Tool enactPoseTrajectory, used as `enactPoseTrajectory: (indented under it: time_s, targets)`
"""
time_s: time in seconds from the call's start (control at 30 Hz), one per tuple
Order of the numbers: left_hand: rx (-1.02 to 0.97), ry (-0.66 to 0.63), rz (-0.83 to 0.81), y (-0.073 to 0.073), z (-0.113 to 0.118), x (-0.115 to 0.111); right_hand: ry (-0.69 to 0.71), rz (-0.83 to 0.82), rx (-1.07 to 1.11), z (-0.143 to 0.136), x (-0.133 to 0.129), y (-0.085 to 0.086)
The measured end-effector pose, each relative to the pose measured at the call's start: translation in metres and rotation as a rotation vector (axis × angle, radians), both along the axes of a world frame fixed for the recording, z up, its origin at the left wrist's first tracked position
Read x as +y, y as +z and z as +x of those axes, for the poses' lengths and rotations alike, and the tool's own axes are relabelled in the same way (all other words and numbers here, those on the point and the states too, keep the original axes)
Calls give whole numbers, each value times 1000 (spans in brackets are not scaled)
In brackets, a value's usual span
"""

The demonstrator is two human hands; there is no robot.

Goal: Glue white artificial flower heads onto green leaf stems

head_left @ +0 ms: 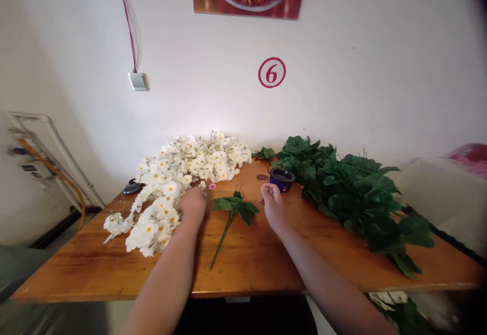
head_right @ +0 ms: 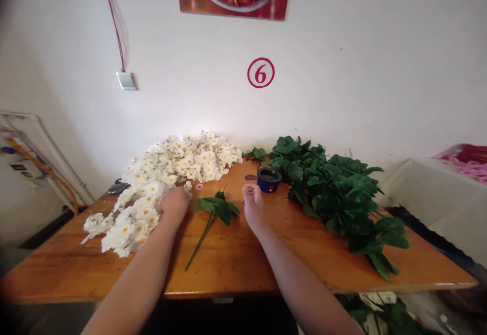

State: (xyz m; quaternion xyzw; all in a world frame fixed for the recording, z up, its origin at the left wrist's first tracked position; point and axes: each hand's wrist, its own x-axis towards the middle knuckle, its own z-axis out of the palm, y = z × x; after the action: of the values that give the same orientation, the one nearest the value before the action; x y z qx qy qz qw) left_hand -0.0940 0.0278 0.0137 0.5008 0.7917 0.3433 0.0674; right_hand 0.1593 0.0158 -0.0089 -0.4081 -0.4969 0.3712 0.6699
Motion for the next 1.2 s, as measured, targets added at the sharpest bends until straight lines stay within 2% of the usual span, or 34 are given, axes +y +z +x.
enactPoseTrajectory:
  time_s: [0.1, 0.2, 0.27, 0.33, 0.37, 0.43, 0.5, 0.6, 0.67, 0.73, 0.83, 0.97, 1.07, 1.13, 1.2]
  targets:
    - [26, -9, 12, 3, 1, -1, 26, -9, -7, 1, -3, 2]
    - [52, -66, 157, 15, 10, -10, 49, 26, 6, 3, -10, 9]
    - [66, -123, 282, 22, 22, -21, 140, 108, 13, 4, -18, 16]
    - [91, -178, 393, 24, 38, -34, 319, 199, 12, 1, -29, 21]
    - [114, -231, 453, 23, 47, -40, 420, 221, 10, -2, -34, 22]
    - [224, -516, 681, 17, 64, -51, 543, 207, 11, -9, -44, 23]
    - [315, -708, 839, 11, 78, -59, 513, 161, 32, -15, -49, 23]
    - [286, -797, 923, 6, 88, -66, 389, 63, 215, -15, -45, 26]
    - [204, -794, 938, 6, 87, -67, 399, -29, 420, -10, -35, 29]
    - [124, -734, 920, 9, 85, -64, 441, -101, 584, -4, -25, 31]
    - [67, -670, 743, 11, 83, -54, 500, -171, 669, 2, -13, 30]
    - [101, -803, 489, 7, 82, -39, 587, -245, 671, -2, -4, 19]
    - [35, -846, 451, 4, 78, -31, 620, -268, 664, -5, -1, 14]
    - [-145, -761, 456, 4, 74, -29, 645, -275, 669, -4, -1, 15]
    - [-323, -609, 456, 6, 69, -26, 662, -273, 685, -1, 0, 17]
